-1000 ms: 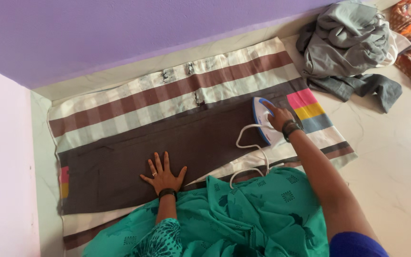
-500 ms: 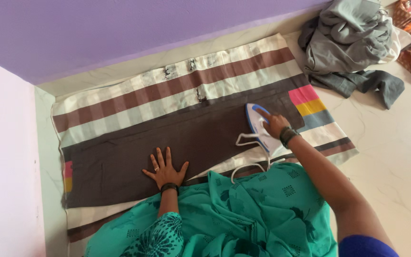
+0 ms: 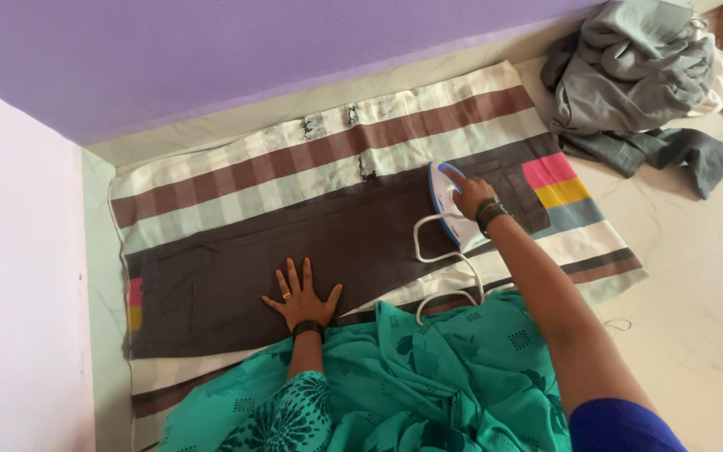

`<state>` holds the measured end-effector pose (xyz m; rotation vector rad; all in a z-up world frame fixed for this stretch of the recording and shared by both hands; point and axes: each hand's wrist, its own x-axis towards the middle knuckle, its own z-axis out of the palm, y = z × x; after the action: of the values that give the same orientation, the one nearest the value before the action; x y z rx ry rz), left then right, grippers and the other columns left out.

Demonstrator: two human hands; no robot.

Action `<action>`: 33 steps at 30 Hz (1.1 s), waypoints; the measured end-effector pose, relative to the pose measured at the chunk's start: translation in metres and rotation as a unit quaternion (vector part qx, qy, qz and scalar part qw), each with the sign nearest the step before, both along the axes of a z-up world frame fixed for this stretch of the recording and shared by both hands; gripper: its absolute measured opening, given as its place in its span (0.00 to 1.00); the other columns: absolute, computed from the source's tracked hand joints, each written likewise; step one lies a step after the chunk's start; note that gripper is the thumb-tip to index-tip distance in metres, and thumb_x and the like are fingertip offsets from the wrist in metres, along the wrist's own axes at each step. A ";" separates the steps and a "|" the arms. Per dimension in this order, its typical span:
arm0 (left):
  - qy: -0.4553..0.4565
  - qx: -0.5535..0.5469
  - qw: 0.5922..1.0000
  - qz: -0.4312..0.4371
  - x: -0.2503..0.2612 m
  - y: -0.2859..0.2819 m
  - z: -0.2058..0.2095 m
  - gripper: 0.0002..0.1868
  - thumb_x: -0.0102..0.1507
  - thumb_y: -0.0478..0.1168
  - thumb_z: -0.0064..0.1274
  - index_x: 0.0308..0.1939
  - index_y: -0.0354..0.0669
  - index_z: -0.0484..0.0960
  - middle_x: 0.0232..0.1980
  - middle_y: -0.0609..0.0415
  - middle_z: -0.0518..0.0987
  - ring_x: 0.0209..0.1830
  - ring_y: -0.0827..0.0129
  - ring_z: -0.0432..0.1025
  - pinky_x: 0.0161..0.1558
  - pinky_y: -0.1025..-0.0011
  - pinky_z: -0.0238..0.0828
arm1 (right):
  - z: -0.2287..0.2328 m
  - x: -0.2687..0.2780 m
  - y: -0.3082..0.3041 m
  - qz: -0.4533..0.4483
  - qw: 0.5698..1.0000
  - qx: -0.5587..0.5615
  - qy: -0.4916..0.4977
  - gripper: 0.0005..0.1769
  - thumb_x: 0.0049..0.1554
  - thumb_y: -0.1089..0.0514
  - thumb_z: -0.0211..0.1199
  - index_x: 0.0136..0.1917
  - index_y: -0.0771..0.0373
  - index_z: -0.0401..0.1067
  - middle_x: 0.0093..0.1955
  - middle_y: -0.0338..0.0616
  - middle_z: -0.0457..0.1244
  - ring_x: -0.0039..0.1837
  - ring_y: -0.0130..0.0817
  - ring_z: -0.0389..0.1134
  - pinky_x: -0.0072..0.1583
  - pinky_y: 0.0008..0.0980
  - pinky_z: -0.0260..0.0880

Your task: The person irons a dark brown cloth laid out on a striped mat on the floor. They use a handheld electric iron, moving it back and forth across the fabric while holding it flat with their left hand.

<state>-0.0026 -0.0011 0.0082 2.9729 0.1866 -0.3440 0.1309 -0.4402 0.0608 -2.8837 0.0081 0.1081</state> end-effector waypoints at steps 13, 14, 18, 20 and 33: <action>0.007 -0.011 1.000 0.004 0.000 0.001 0.002 0.56 0.55 0.83 0.40 0.81 0.73 0.40 0.85 0.60 0.31 0.85 0.54 0.28 0.69 0.23 0.19 | 0.010 -0.091 0.030 0.028 0.999 0.008 0.026 0.41 0.59 0.51 0.56 0.81 0.30 0.46 0.48 0.62 0.69 0.49 0.61 0.72 0.53 0.57 0.73; 0.006 -0.011 1.000 0.003 0.000 0.001 0.002 0.56 0.55 0.83 0.40 0.81 0.73 0.40 0.85 0.60 0.32 0.85 0.54 0.28 0.69 0.23 0.19 | 0.011 -0.093 0.031 0.032 0.999 0.014 0.021 0.41 0.59 0.52 0.56 0.81 0.30 0.47 0.47 0.63 0.68 0.49 0.61 0.72 0.53 0.57 0.73; 0.013 -0.011 1.000 0.002 0.000 0.001 0.004 0.56 0.55 0.83 0.40 0.81 0.73 0.41 0.86 0.60 0.32 0.85 0.54 0.28 0.69 0.23 0.19 | 0.011 -0.070 0.037 0.016 0.999 0.005 0.031 0.40 0.59 0.52 0.55 0.81 0.30 0.47 0.49 0.61 0.69 0.51 0.60 0.72 0.55 0.57 0.73; 0.020 -0.003 1.000 0.000 0.001 0.000 0.005 0.56 0.56 0.83 0.39 0.81 0.72 0.40 0.85 0.60 0.32 0.84 0.54 0.28 0.69 0.23 0.19 | 0.008 -0.047 0.041 0.005 0.999 0.009 0.036 0.41 0.59 0.53 0.55 0.81 0.30 0.47 0.51 0.62 0.68 0.51 0.60 0.72 0.55 0.56 0.73; 0.002 -0.015 1.000 -0.003 -0.001 0.001 0.004 0.55 0.56 0.83 0.38 0.81 0.72 0.39 0.85 0.60 0.32 0.84 0.53 0.28 0.69 0.22 0.21 | 0.006 -0.040 0.070 0.019 0.999 0.013 0.048 0.40 0.60 0.54 0.55 0.81 0.31 0.48 0.52 0.61 0.69 0.52 0.59 0.72 0.55 0.56 0.74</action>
<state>-0.0041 -0.0001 0.0125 2.9446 0.1702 -0.3506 0.0905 -0.3703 0.0669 -2.8504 -0.0305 0.2514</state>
